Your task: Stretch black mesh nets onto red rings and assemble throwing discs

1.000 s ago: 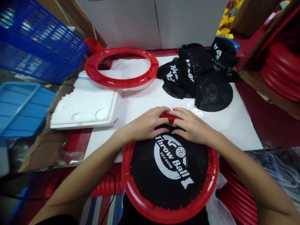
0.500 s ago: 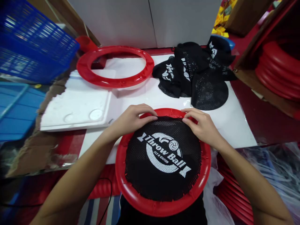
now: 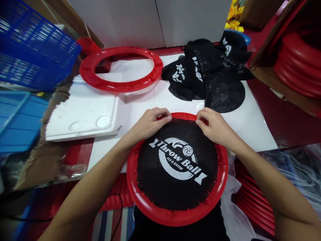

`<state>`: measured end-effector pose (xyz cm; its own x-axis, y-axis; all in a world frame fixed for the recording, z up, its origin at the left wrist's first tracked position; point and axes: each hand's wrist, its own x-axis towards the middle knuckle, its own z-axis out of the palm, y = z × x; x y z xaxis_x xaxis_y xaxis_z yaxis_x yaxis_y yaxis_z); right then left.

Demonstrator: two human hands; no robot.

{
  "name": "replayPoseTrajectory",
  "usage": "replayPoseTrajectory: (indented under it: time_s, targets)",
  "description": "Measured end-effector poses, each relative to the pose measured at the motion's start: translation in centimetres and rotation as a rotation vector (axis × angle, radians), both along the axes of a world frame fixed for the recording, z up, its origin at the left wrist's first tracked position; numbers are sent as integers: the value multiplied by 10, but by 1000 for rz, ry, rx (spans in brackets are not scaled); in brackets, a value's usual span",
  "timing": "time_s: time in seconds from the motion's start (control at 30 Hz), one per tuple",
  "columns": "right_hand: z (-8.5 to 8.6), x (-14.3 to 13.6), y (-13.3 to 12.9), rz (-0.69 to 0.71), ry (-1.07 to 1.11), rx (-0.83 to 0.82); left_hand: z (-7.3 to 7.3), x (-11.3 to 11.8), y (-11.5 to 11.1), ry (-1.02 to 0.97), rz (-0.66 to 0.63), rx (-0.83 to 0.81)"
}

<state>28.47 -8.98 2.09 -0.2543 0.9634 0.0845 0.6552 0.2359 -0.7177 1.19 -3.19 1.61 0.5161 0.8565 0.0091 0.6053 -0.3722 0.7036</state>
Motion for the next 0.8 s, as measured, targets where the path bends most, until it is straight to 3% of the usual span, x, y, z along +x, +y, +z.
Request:
replayPoseTrajectory:
  time_s: [0.13,0.33,0.5,0.67,0.8]
  targets:
    - [3,-1,-3,16,-42,27,3,0,3,-105,10,-125]
    - [4,-24,10,138,-41,71,7,-16,16,-153,-104,-317]
    - [1,-32,20,130,15,46,3,-22,15,-75,-100,-164]
    - [-4,-33,24,99,24,37,9,-22,4,-46,-77,-30]
    - [-9,-37,28,90,-54,54,11,-8,2,-93,-163,107]
